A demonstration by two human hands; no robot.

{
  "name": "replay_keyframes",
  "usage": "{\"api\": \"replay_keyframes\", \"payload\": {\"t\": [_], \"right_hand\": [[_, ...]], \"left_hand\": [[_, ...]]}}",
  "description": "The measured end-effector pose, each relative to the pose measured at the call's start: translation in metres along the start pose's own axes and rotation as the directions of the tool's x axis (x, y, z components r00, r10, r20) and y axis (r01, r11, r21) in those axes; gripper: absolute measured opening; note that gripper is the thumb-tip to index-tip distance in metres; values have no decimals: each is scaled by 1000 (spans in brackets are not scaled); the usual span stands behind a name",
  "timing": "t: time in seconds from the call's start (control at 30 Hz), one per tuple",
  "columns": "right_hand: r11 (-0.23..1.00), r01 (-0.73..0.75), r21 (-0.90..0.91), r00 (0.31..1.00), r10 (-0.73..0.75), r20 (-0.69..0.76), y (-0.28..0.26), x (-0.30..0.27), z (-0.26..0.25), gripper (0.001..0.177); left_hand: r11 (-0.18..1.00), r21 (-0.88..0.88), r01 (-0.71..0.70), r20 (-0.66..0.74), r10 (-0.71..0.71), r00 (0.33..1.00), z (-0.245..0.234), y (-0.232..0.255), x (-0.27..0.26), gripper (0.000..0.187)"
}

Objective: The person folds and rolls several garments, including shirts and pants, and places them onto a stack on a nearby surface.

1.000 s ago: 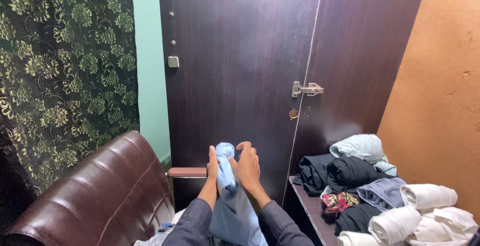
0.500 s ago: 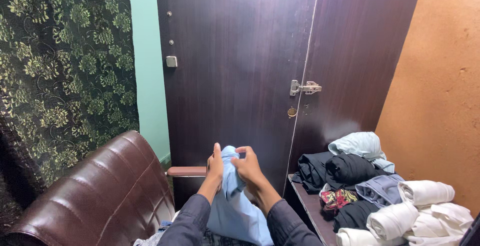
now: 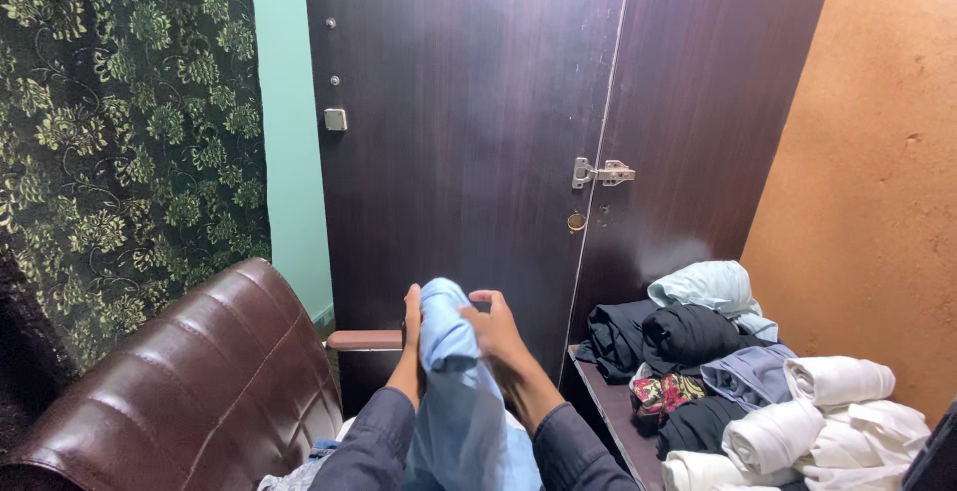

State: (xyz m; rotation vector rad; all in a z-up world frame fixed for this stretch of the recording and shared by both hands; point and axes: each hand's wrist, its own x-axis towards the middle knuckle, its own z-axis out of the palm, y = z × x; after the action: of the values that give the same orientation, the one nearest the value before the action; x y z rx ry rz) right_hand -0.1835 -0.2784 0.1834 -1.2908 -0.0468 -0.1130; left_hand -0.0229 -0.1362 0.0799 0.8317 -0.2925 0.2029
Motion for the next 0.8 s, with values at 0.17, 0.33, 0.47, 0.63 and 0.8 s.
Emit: {"api": "replay_keyframes", "payload": {"t": [0.17, 0.33, 0.47, 0.63, 0.8], "right_hand": [[657, 382, -650, 923, -295, 246, -12, -2, -18, 33], [808, 40, -588, 993, 35, 115, -14, -10, -24, 51], [666, 144, -732, 990, -93, 110, 21, 18, -38, 39], [803, 174, -570, 976, -216, -6, 43, 56, -60, 33], [985, 13, -175, 978, -49, -201, 9, 29, -40, 36]], "left_hand": [[527, 801, 283, -348, 26, 937, 19, 32, -37, 82], [363, 909, 204, -247, 77, 966, 68, 68, -82, 79], [348, 930, 120, -178, 141, 974, 82, 67, -89, 74], [542, 838, 56, -87, 33, 996, 60, 33, -69, 72], [943, 302, 139, -76, -122, 990, 34, -11, -26, 68]]}}
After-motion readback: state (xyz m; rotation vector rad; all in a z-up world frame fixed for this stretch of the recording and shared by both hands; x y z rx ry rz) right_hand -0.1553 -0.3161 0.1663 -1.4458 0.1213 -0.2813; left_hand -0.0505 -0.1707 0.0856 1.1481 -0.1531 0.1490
